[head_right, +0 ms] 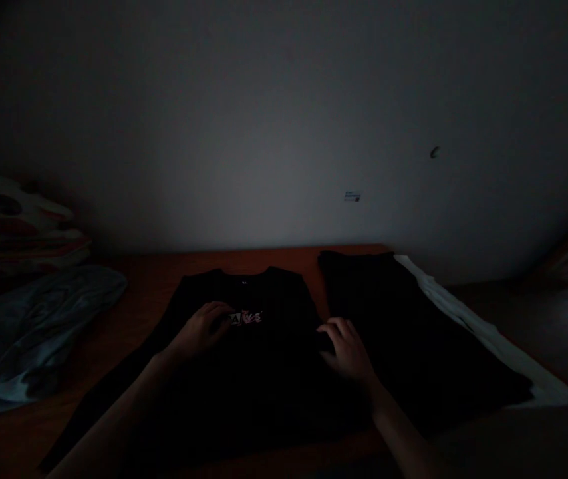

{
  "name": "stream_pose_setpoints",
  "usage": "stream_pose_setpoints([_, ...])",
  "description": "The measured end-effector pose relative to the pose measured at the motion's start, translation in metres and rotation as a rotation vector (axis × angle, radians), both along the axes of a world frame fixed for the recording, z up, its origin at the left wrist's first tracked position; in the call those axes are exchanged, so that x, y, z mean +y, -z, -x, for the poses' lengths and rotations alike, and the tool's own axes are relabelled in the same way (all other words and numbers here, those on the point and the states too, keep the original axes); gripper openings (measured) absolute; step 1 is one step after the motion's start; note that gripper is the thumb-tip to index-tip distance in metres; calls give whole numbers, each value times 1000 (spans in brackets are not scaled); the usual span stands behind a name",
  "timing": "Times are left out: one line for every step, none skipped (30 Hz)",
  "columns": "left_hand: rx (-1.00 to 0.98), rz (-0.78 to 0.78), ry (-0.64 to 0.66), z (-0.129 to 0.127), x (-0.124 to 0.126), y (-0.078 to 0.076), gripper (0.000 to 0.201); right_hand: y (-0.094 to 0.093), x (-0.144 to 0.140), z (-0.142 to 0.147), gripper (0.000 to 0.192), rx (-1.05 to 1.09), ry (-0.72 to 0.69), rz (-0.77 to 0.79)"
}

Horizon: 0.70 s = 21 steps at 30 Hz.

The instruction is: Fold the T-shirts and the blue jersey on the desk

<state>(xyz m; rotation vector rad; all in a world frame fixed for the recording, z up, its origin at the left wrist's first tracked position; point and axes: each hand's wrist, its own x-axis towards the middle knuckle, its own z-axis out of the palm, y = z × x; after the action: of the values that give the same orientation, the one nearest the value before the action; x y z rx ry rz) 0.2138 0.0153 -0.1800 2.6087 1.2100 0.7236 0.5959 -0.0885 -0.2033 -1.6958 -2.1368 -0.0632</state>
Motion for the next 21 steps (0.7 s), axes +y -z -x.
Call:
stream_pose_setpoints([23,19,19,-8,-2,-4,27,0,0,1,41,-4,6,-24])
stream_pose_setpoints([54,36,33,-16,-3,-8,29,0,0,2,37,-6,8,-46])
stream_pose_setpoints([89,48,39,-26,-3,-11,32,-1,0,2,34,-7,6,-64])
stream_pose_setpoints([127,55,41,-37,-3,-14,36,-1,0,3,32,-7,3,-75])
stream_pose_setpoints([165,60,43,-48,-1,-16,41,-2,0,3,30,-4,-3,-79])
stream_pose_setpoints([199,62,46,-58,0,-18,44,-2,0,3,29,1,-10,-73])
stream_pose_setpoints([227,63,47,-67,3,-20,43,-2,0,3,28,6,-18,-61])
stream_pose_setpoints([252,62,44,-76,5,-21,39,-3,1,2,29,12,-27,-45])
stream_pose_setpoints([273,62,43,-83,8,-22,33,-3,0,2,31,16,-37,-27])
stream_pose_setpoints([284,63,43,-88,10,-22,28,-2,0,1,35,18,-44,-12])
stream_pose_setpoints([284,70,42,-91,12,-23,26,-2,0,0,39,19,-49,-2])
stream_pose_setpoints([273,84,38,-93,14,-23,26,-1,0,-1,43,21,-51,0])
stream_pose_setpoints([247,100,29,-92,15,-24,28,0,0,-1,47,26,-50,-3])
stream_pose_setpoints([210,112,15,-90,16,-25,30,1,0,-2,49,35,-46,-8])
stream_pose_setpoints([168,115,0,-87,16,-26,32,2,0,-2,50,49,-41,-14])
stream_pose_setpoints([136,104,-9,-83,16,-28,33,3,0,-2,49,63,-36,-17])
stream_pose_setpoints([125,83,-4,-78,16,-30,33,4,1,-2,48,76,-32,-15])
stream_pose_setpoints([143,57,17,-75,15,-32,32,4,1,-2,46,85,-28,-5])
stream_pose_setpoints([185,31,47,-72,14,-35,30,4,1,-1,45,88,-24,11])
stream_pose_setpoints([241,10,78,-71,13,-38,28,3,1,0,44,88,-19,33])
stream_pose_setpoints([294,-4,103,-72,13,-40,27,2,1,2,43,86,-11,57])
